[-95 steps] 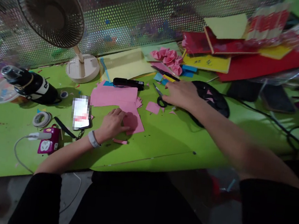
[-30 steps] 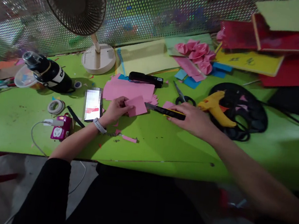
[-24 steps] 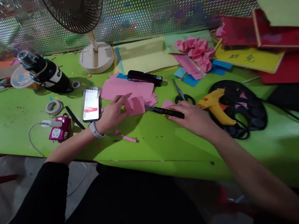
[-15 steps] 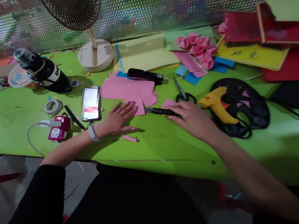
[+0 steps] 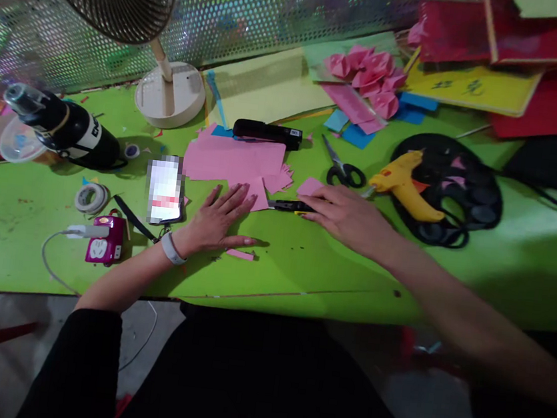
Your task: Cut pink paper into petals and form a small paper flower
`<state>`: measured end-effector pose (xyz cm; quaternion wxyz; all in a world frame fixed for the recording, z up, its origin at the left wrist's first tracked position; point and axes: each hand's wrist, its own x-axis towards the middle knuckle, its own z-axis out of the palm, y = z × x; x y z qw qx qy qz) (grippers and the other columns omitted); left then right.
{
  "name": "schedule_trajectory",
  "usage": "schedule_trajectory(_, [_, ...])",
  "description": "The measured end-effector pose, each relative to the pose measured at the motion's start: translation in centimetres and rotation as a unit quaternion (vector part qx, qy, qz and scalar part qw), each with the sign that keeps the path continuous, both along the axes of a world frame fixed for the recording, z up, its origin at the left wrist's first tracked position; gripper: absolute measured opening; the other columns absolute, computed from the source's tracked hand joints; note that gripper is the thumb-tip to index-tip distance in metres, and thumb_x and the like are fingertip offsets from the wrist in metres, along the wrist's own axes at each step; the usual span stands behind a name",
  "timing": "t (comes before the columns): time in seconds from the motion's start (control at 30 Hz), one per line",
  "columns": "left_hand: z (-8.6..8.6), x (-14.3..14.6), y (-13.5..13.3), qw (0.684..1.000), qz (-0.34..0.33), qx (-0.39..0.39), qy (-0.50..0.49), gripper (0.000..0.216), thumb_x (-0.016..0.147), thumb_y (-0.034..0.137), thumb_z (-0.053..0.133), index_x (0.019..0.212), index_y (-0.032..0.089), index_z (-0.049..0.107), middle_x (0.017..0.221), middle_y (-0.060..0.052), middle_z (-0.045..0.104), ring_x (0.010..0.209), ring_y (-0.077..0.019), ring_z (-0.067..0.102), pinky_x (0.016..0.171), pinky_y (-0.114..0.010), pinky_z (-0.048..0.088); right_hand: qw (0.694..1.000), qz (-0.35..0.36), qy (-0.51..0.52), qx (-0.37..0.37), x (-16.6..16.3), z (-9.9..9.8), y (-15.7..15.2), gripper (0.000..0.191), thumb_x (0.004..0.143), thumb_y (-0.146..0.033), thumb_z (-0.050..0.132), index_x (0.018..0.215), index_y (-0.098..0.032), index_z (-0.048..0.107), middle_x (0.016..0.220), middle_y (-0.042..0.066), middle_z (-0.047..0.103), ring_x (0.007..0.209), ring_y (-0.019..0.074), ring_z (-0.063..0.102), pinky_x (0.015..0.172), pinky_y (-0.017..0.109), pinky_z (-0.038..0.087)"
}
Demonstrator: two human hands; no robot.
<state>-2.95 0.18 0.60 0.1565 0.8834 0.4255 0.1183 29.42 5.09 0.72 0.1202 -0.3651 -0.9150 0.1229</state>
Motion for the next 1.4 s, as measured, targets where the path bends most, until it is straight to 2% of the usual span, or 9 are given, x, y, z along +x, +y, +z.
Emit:
schedule_trajectory(0.17, [0.1,0.0,0.1,1.000,-0.004,0.002,-0.001,0.095,0.088,0.080,0.052,0.162,0.024,0.029,0.169,-0.014,0.026,0.158,-0.0320,0.022,0.129,-0.049,0.000,1.000,0.008,0.004,0.021,0.2,0.0,-0.5,0.042,0.105,-0.035,0.045,0.128,-0.012,0.071,0.109,0.016,0.069,0.097,0.0293,0.064,0.087,0.046,0.057])
schedule_trajectory(0.33, [0.2,0.0,0.0,1.000,0.002,-0.016,-0.003,0.105,0.087,0.081,0.053,0.165,0.020,0.019,0.170,-0.016,0.024,0.158,-0.0324,0.021,0.129,-0.050,0.003,1.000,-0.003,-0.012,0.005,-0.6,0.0,-0.9,0.040,0.106,-0.038,0.041,0.131,-0.021,0.069,0.115,0.015,0.068,0.102,0.0290,0.064,0.082,0.046,0.058])
schedule_trajectory(0.47, [0.6,-0.1,0.1,0.999,0.003,-0.036,0.005,0.101,0.088,0.079,0.053,0.164,0.019,0.024,0.169,-0.016,0.026,0.158,-0.0323,0.023,0.130,-0.050,0.005,1.000,-0.009,-0.005,-0.003,-0.7,-0.1,-1.4,0.041,0.106,-0.039,0.040,0.129,-0.022,0.070,0.113,0.015,0.068,0.101,0.0308,0.063,0.080,0.048,0.057])
schedule_trajectory(0.57, [1.5,-0.3,1.0,0.998,0.005,-0.061,0.008,0.083,0.093,0.071,0.054,0.158,0.022,0.039,0.166,-0.013,0.036,0.154,-0.0333,0.031,0.128,-0.053,0.012,1.000,-0.020,0.007,-0.011,-0.5,0.0,-1.6,0.040,0.105,-0.042,0.044,0.128,-0.024,0.072,0.114,0.015,0.068,0.102,0.0318,0.064,0.079,0.049,0.057])
schedule_trajectory(0.67, [2.7,-0.4,3.2,0.997,0.006,-0.075,0.023,0.049,0.100,0.051,0.051,0.141,0.024,0.060,0.153,-0.012,0.054,0.141,-0.0345,0.047,0.120,-0.057,0.030,0.999,-0.032,0.017,-0.010,-0.4,-0.1,-1.7,0.039,0.104,-0.046,0.046,0.125,-0.027,0.073,0.113,0.013,0.068,0.102,0.0306,0.064,0.080,0.047,0.056])
schedule_trajectory(0.8, [3.6,-0.1,6.8,0.995,-0.010,-0.101,0.027,0.027,0.096,0.025,0.050,0.107,0.015,0.073,0.110,-0.015,0.070,0.102,-0.0265,0.064,0.091,-0.041,0.050,0.999,-0.036,0.017,-0.003,-0.4,-0.3,-1.9,0.040,0.104,-0.046,0.044,0.123,-0.027,0.073,0.109,0.012,0.068,0.101,0.0297,0.065,0.080,0.045,0.055])
schedule_trajectory(0.93, [3.4,0.1,8.9,0.988,-0.027,-0.151,0.035,0.021,0.083,0.014,0.054,0.097,0.014,0.070,0.099,-0.013,0.068,0.085,-0.0219,0.061,0.078,-0.033,0.048,1.000,-0.028,0.008,0.000,-0.8,-0.5,-1.8,0.041,0.104,-0.044,0.042,0.124,-0.022,0.072,0.110,0.015,0.069,0.101,0.0315,0.065,0.081,0.048,0.055])
schedule_trajectory(1.27, [3.1,-0.1,9.7,0.979,-0.009,-0.203,-0.032,0.021,0.069,0.013,0.059,0.086,0.020,0.070,0.088,-0.007,0.066,0.076,-0.0197,0.059,0.077,-0.033,0.047,1.000,0.013,0.022,0.003,-2.0,-0.2,-1.2,0.041,0.105,-0.044,0.038,0.120,-0.026,0.072,0.108,0.012,0.070,0.102,0.0304,0.064,0.090,0.052,0.055])
schedule_trajectory(1.4, [3.3,0.1,9.8,0.979,-0.017,-0.203,-0.011,0.025,0.069,0.010,0.059,0.088,0.019,0.071,0.090,-0.008,0.068,0.077,-0.0204,0.060,0.077,-0.033,0.047,0.999,0.015,0.029,-0.011,-2.1,-0.1,-1.2,0.041,0.105,-0.044,0.041,0.120,-0.025,0.073,0.108,0.013,0.070,0.101,0.0305,0.064,0.089,0.051,0.055])
